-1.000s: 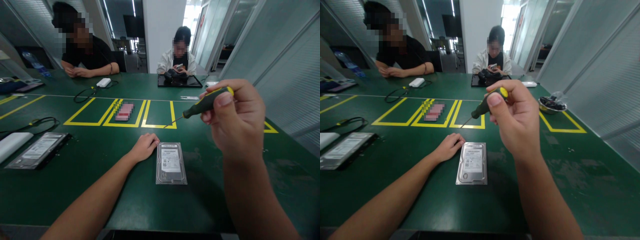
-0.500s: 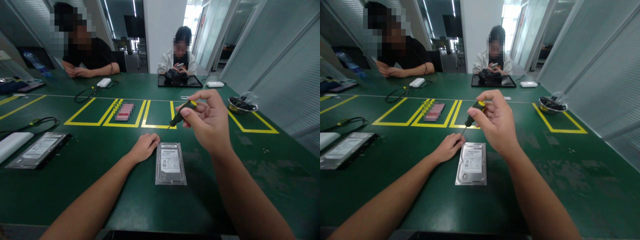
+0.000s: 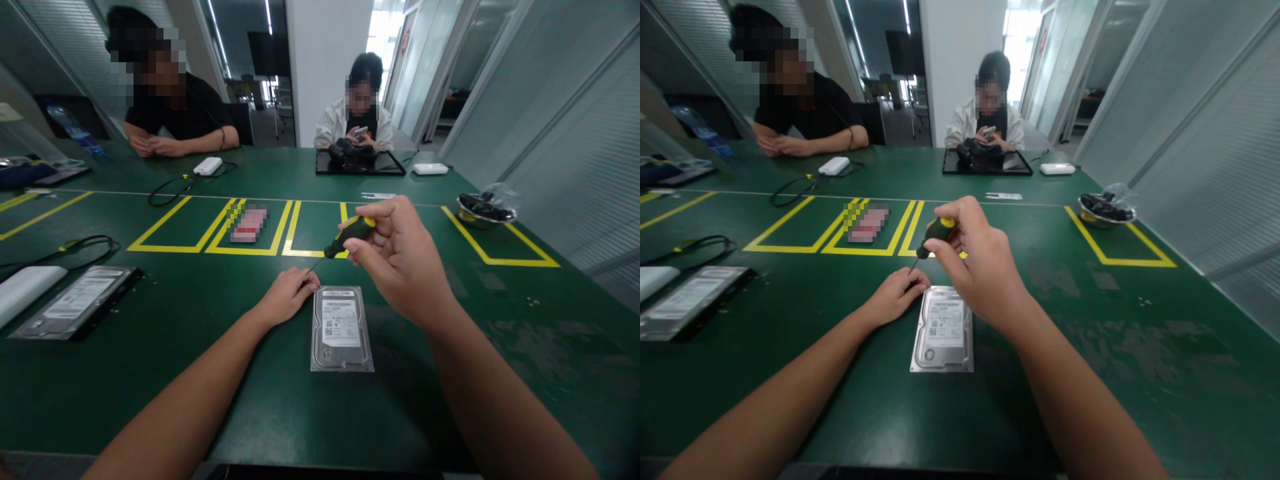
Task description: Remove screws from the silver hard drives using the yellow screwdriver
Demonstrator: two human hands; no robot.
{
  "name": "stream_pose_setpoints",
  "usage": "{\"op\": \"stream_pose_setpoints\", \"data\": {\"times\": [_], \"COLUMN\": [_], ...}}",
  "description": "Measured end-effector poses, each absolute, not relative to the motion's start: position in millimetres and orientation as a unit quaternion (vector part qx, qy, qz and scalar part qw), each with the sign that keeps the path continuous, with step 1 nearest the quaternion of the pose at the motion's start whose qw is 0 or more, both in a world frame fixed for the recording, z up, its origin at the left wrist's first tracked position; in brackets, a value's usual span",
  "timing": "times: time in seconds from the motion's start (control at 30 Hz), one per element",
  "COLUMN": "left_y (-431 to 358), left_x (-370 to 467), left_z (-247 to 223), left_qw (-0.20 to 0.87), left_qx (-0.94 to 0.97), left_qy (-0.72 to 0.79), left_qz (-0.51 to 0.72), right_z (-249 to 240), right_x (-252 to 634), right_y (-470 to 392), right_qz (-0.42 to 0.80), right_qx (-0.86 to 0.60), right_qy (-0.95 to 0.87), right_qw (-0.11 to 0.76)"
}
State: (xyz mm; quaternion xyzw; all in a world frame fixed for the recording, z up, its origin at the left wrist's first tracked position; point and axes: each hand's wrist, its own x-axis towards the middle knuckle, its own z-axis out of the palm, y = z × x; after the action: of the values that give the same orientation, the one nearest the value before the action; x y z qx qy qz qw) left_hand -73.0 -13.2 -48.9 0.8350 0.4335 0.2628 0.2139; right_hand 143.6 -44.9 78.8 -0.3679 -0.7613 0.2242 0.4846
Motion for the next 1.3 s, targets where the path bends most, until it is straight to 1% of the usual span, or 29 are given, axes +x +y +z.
{"op": "stream_pose_setpoints", "data": {"times": [0.13, 0.37, 0.63, 0.83, 1.1, 1.3], "left_y": [-13.9, -16.5, -18.5, -17.7, -15.9, -14.7], "left_x": [-72.3, -70.0, -67.2, -65.9, -65.7, -65.8], "left_z": [-48.8, -51.2, -49.8, -50.6, -49.3, -51.0], "left_qw": [0.216, 0.250, 0.250, 0.251, 0.251, 0.248], "left_qx": [0.828, 0.796, 0.787, 0.792, 0.808, 0.812], "left_qy": [0.439, 0.464, 0.478, 0.469, 0.444, 0.441], "left_qz": [0.273, 0.296, 0.300, 0.299, 0.296, 0.293], "right_z": [85.9, 90.6, 95.8, 92.2, 77.3, 73.1], "right_x": [148.2, 154.9, 162.1, 157.1, 150.3, 147.7], "right_y": [-47.7, -45.6, -45.3, -42.8, -32.1, -29.9], "right_qz": [0.205, 0.145, 0.120, 0.079, 0.092, 0.119], "right_qx": [-0.359, -0.361, -0.372, -0.369, -0.367, -0.371], "right_qy": [-0.779, -0.795, -0.809, -0.828, -0.837, -0.828], "right_qw": [0.471, 0.465, 0.440, 0.414, 0.395, 0.404]}}
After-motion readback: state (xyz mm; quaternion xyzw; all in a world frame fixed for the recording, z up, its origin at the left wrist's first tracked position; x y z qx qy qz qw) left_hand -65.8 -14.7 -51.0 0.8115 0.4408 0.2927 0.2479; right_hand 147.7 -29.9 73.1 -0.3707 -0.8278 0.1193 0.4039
